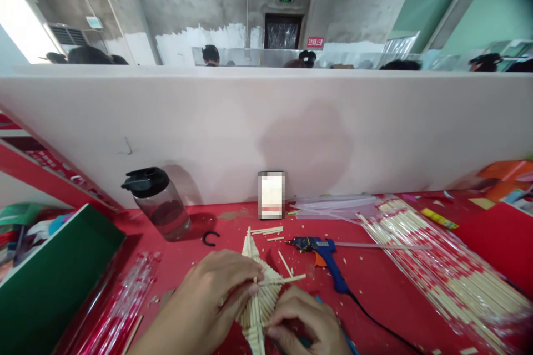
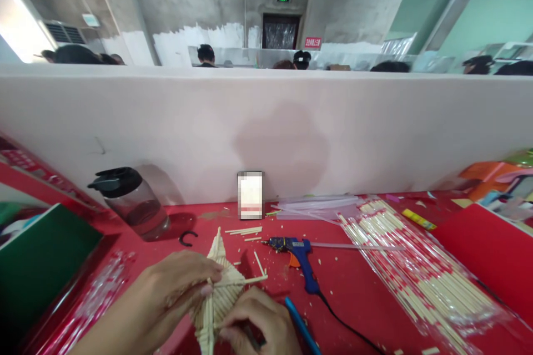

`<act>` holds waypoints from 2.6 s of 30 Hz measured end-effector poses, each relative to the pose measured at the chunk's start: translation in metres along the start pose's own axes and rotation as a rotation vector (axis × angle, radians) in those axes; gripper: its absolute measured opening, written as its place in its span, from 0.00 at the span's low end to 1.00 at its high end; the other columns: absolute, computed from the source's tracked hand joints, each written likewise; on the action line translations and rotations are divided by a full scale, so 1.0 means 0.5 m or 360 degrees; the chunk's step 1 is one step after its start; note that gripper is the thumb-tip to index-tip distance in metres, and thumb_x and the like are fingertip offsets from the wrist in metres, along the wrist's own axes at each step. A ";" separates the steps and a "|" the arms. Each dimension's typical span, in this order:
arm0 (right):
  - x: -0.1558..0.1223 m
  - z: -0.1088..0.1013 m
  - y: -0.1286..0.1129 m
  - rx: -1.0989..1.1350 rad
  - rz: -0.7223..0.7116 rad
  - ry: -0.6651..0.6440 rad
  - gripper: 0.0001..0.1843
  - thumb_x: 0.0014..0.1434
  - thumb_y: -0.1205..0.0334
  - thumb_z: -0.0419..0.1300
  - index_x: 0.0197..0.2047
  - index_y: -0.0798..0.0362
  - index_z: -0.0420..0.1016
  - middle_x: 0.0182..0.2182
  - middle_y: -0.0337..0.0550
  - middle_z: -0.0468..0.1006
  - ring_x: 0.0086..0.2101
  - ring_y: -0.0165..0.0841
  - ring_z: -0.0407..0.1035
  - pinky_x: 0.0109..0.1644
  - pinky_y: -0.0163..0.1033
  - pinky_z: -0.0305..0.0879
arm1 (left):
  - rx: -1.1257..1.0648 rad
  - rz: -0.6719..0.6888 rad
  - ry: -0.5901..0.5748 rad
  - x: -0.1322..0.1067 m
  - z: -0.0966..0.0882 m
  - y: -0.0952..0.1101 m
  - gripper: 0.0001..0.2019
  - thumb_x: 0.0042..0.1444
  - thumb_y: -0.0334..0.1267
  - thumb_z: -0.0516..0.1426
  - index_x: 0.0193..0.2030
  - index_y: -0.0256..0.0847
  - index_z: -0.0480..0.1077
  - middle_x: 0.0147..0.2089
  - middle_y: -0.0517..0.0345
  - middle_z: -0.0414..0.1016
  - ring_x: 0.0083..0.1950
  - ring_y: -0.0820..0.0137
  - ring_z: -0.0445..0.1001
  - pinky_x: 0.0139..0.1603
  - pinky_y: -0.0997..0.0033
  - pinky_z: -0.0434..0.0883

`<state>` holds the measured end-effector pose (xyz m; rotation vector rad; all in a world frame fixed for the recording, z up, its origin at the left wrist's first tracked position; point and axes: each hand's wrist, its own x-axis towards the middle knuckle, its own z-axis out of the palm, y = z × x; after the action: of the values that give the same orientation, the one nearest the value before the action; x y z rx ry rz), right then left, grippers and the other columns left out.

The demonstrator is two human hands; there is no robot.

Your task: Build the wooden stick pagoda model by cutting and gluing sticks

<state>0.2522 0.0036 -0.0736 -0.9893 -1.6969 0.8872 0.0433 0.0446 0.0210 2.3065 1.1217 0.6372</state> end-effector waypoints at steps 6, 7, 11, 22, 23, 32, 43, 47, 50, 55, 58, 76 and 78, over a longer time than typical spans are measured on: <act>0.008 -0.011 -0.022 -0.0122 -0.0006 -0.0084 0.03 0.58 0.65 0.66 0.34 0.47 0.80 0.29 0.39 0.80 0.30 0.32 0.74 0.34 0.32 0.68 | -0.0020 -0.0035 -0.0027 -0.004 0.004 -0.009 0.10 0.69 0.38 0.52 0.48 0.50 0.75 0.48 0.58 0.81 0.47 0.68 0.78 0.49 0.70 0.74; 0.009 -0.012 -0.026 -0.0127 0.0016 -0.0095 0.04 0.57 0.66 0.65 0.34 0.47 0.80 0.29 0.39 0.80 0.30 0.32 0.74 0.34 0.32 0.68 | -0.0021 -0.0039 -0.0022 -0.004 0.003 -0.008 0.10 0.69 0.39 0.52 0.48 0.49 0.76 0.48 0.57 0.81 0.47 0.68 0.78 0.49 0.70 0.74; 0.010 -0.017 -0.042 -0.0094 0.0120 -0.0130 0.04 0.58 0.68 0.64 0.34 0.50 0.79 0.31 0.40 0.80 0.33 0.32 0.74 0.38 0.32 0.68 | -0.0037 -0.0057 -0.0036 -0.001 -0.001 -0.002 0.10 0.68 0.38 0.52 0.48 0.47 0.75 0.47 0.56 0.81 0.47 0.68 0.78 0.49 0.69 0.74; 0.011 0.005 -0.061 0.0012 0.0190 0.0005 0.03 0.57 0.69 0.66 0.33 0.52 0.79 0.32 0.40 0.81 0.35 0.32 0.74 0.39 0.31 0.66 | -0.0133 -0.0011 -0.0052 0.004 -0.014 -0.008 0.11 0.68 0.42 0.54 0.48 0.47 0.77 0.49 0.56 0.81 0.50 0.67 0.78 0.53 0.69 0.72; 0.010 0.008 -0.061 0.0031 0.0207 0.0009 0.03 0.58 0.69 0.65 0.33 0.52 0.79 0.32 0.40 0.81 0.34 0.32 0.74 0.38 0.31 0.66 | -0.0128 -0.0024 -0.0055 0.004 -0.015 -0.006 0.11 0.68 0.43 0.54 0.47 0.47 0.77 0.49 0.55 0.81 0.50 0.66 0.78 0.53 0.69 0.72; 0.009 0.014 -0.057 0.0105 0.0095 0.0056 0.04 0.58 0.69 0.64 0.34 0.52 0.79 0.33 0.40 0.81 0.35 0.32 0.74 0.39 0.32 0.67 | -0.0006 -0.0105 -0.0068 -0.005 -0.022 0.004 0.13 0.66 0.47 0.54 0.51 0.46 0.75 0.52 0.53 0.79 0.52 0.63 0.77 0.55 0.62 0.72; 0.012 0.019 -0.059 0.0057 0.0074 0.0106 0.07 0.56 0.72 0.63 0.33 0.51 0.80 0.32 0.40 0.81 0.35 0.33 0.75 0.40 0.33 0.68 | 0.0208 -0.0081 -0.0111 -0.020 -0.012 0.035 0.20 0.58 0.40 0.61 0.57 0.47 0.65 0.57 0.52 0.73 0.56 0.58 0.72 0.58 0.54 0.70; 0.010 0.023 -0.056 0.0085 0.0116 0.0096 0.06 0.56 0.71 0.63 0.33 0.51 0.80 0.32 0.41 0.81 0.35 0.34 0.75 0.39 0.33 0.69 | 0.0226 0.0009 -0.0078 -0.022 0.003 0.034 0.21 0.58 0.36 0.60 0.58 0.47 0.64 0.57 0.53 0.73 0.57 0.59 0.71 0.57 0.55 0.70; 0.011 0.021 -0.056 0.0201 0.0193 0.0044 0.05 0.56 0.70 0.62 0.34 0.52 0.79 0.33 0.42 0.81 0.35 0.34 0.76 0.39 0.33 0.71 | 0.0216 -0.0017 -0.0071 -0.019 0.009 0.032 0.23 0.55 0.32 0.60 0.58 0.45 0.64 0.56 0.52 0.73 0.57 0.58 0.70 0.58 0.55 0.70; 0.012 0.010 -0.057 0.0348 0.0313 -0.0042 0.08 0.54 0.72 0.62 0.38 0.53 0.78 0.34 0.41 0.80 0.36 0.33 0.76 0.40 0.33 0.72 | 0.0221 0.0004 -0.0048 -0.014 0.012 0.033 0.22 0.55 0.30 0.58 0.58 0.44 0.64 0.56 0.50 0.72 0.58 0.57 0.69 0.59 0.53 0.69; 0.011 0.009 -0.061 0.0338 0.0308 -0.0045 0.07 0.55 0.70 0.63 0.38 0.53 0.78 0.34 0.41 0.81 0.36 0.32 0.76 0.39 0.33 0.71 | 0.0230 0.0048 -0.0062 -0.014 0.012 0.033 0.21 0.55 0.29 0.57 0.56 0.44 0.64 0.55 0.51 0.73 0.56 0.58 0.70 0.58 0.54 0.69; 0.007 0.023 -0.073 0.0044 0.0171 0.0066 0.07 0.56 0.72 0.60 0.32 0.52 0.79 0.29 0.40 0.81 0.31 0.32 0.74 0.36 0.32 0.68 | 0.0020 0.0001 -0.0081 -0.024 -0.003 0.030 0.17 0.62 0.29 0.48 0.56 0.46 0.64 0.52 0.54 0.73 0.52 0.63 0.72 0.54 0.60 0.72; 0.007 0.023 -0.072 0.0030 0.0173 0.0068 0.07 0.55 0.72 0.60 0.32 0.53 0.79 0.29 0.40 0.81 0.31 0.32 0.74 0.35 0.32 0.68 | 0.0011 0.0000 -0.0071 -0.022 -0.002 0.030 0.16 0.61 0.29 0.48 0.54 0.46 0.65 0.51 0.54 0.73 0.51 0.63 0.73 0.54 0.61 0.72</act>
<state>0.2323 -0.0091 -0.0437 -1.0885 -1.6083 0.9441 0.0453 0.0278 0.0290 2.3151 1.1048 0.5799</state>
